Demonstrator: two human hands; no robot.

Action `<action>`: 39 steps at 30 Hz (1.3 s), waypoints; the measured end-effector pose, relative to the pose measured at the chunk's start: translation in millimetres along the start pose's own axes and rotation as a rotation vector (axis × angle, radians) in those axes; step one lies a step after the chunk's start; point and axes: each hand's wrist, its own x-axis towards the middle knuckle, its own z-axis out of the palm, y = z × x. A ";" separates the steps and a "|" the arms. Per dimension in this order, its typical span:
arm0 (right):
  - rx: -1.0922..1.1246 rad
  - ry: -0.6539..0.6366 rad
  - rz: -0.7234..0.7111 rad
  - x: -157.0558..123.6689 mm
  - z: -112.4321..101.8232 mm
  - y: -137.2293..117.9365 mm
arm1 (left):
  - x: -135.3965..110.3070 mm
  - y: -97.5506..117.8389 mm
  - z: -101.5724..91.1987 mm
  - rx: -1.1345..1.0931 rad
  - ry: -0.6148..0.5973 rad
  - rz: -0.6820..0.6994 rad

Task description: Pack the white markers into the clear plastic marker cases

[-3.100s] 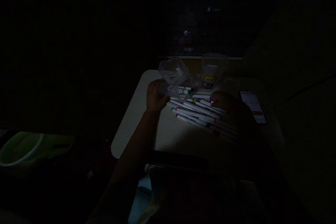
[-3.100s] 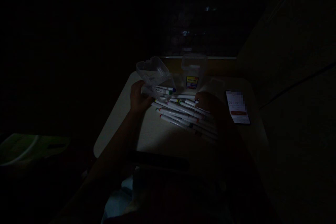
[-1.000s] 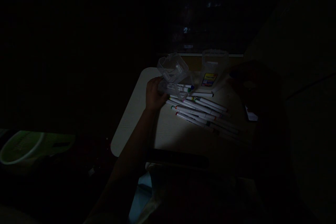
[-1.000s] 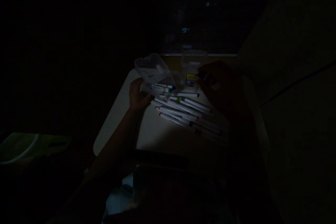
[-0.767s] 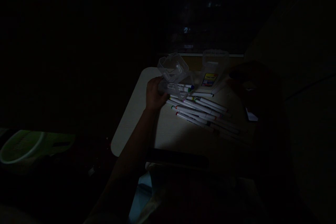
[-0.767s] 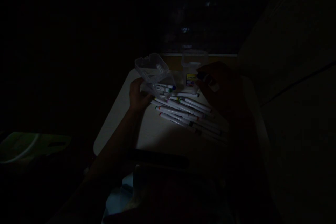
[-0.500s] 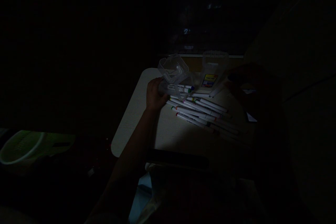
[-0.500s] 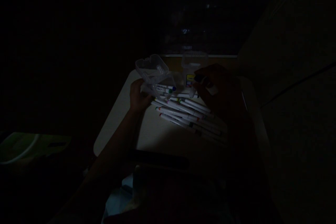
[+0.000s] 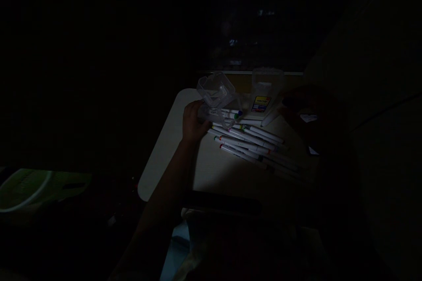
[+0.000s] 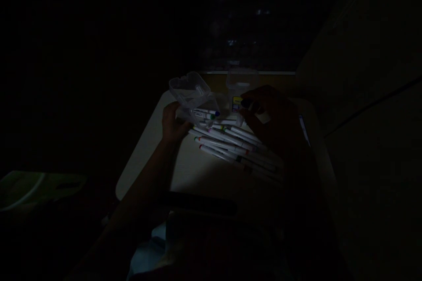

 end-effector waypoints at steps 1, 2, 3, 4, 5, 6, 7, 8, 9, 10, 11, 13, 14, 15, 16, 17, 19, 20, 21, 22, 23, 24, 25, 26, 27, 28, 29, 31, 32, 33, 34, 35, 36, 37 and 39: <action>0.001 -0.001 0.001 0.2 0.0 -0.2 | 0.3 0.5 -0.4 0.001 -0.003 0.002; 0.008 -0.003 -0.002 0.4 0.2 -0.3 | 0.5 1.1 -0.9 0.000 -0.004 0.007; 0.015 -0.005 -0.002 0.6 0.4 -0.4 | 0.8 1.7 -1.4 -0.005 -0.001 0.012; 0.022 -0.009 -0.001 0.9 0.7 -0.4 | 1.1 2.2 -1.7 -0.015 0.002 0.021; 0.029 -0.007 -0.005 1.1 1.0 -0.4 | 1.4 2.7 -2.0 -0.026 0.006 0.029; 0.035 -0.002 -0.012 1.2 1.3 -0.2 | 1.5 3.1 -2.2 -0.036 0.008 0.035; 0.041 0.001 -0.018 1.3 1.5 -0.1 | 1.5 3.3 -2.3 -0.043 0.008 0.033; 0.045 0.000 -0.017 1.2 1.7 0.0 | 1.3 3.4 -2.2 -0.046 0.007 0.026; 0.049 0.001 -0.016 1.1 1.7 0.1 | 1.0 3.2 -2.1 -0.046 0.001 0.016; 0.049 -0.003 -0.011 1.0 1.7 -0.1 | 0.7 2.8 -1.8 -0.044 -0.001 0.008; 0.044 -0.009 0.001 0.8 1.5 -0.4 | 0.3 2.2 -1.5 -0.041 -0.003 0.003; 0.035 -0.017 0.014 0.4 1.2 -1.4 | -0.4 1.0 -0.7 -0.031 -0.002 0.009; 0.034 -0.017 0.010 0.3 1.0 -2.1 | -0.7 0.5 -0.4 -0.024 0.001 0.014; 0.036 -0.014 0.000 0.2 0.8 -2.8 | -0.8 0.1 0.0 -0.019 0.005 0.017; 0.039 -0.007 -0.015 0.3 0.5 -3.6 | -0.8 -0.2 0.2 -0.017 0.010 0.018; 0.043 0.005 -0.036 0.3 0.3 -4.3 | -0.8 -0.4 0.4 -0.018 0.012 0.020; 0.035 0.015 -0.046 0.5 -0.5 -5.4 | -0.7 -0.5 0.5 -0.026 0.010 0.020; 0.022 0.009 -0.031 0.6 -1.0 -5.9 | -0.6 -0.4 0.4 -0.031 0.006 0.018; 0.008 0.001 -0.010 0.5 -1.7 -6.2 | -0.6 -0.3 0.3 -0.035 0.003 0.014; -0.007 -0.011 0.014 0.3 -2.5 -6.5 | -0.6 -0.2 0.2 -0.036 -0.002 0.010; -0.021 -0.021 0.035 0.0 -3.2 -6.6 | -0.6 -0.1 0.0 -0.037 -0.004 0.006; -0.032 -0.030 0.051 -0.4 -3.9 -6.8 | -0.7 0.2 -0.1 -0.037 -0.003 0.002; -0.041 -0.030 0.057 -0.9 -4.5 -7.0 | -0.7 0.4 -0.2 -0.037 -0.001 0.000; -0.047 -0.027 0.060 -1.3 -4.9 -7.2 | -0.7 0.8 -0.4 -0.036 0.000 -0.003; -0.052 -0.024 0.064 -1.6 -5.0 -7.5 | -0.7 1.2 -0.6 -0.035 0.001 -0.005; -0.056 -0.023 0.069 -1.8 -4.9 -7.8 | -0.7 1.5 -0.7 -0.033 -0.002 -0.007; -0.056 -0.021 0.069 -1.8 -4.6 -8.1 | -0.7 1.9 -0.9 -0.031 -0.002 -0.006; -0.039 -0.010 0.045 -1.3 -3.5 -8.6 | -0.6 2.2 -1.2 -0.034 -0.001 0.003; -0.026 -0.001 0.024 -1.0 -2.9 -8.8 | -0.6 2.2 -1.3 -0.040 0.001 0.011; -0.009 0.012 -0.004 -0.6 -2.3 -9.0 | -0.5 2.2 -1.3 -0.047 0.006 0.020; 0.007 0.024 -0.028 -0.4 -1.8 -9.1 | -0.5 2.1 -1.3 -0.053 0.011 0.028; 0.017 0.031 -0.040 -0.3 -1.5 -9.2 | -0.4 2.0 -1.4 -0.055 0.013 0.032; 0.019 0.032 -0.037 -0.3 -1.4 -9.3 | -0.3 2.0 -1.5 -0.056 0.011 0.032; 0.014 0.025 -0.023 -0.5 -1.5 -9.4 | -0.2 2.1 -1.6 -0.058 0.011 0.031; -0.004 0.004 0.022 -1.1 -2.1 -9.4 | 0.0 2.5 -1.8 -0.069 0.006 0.022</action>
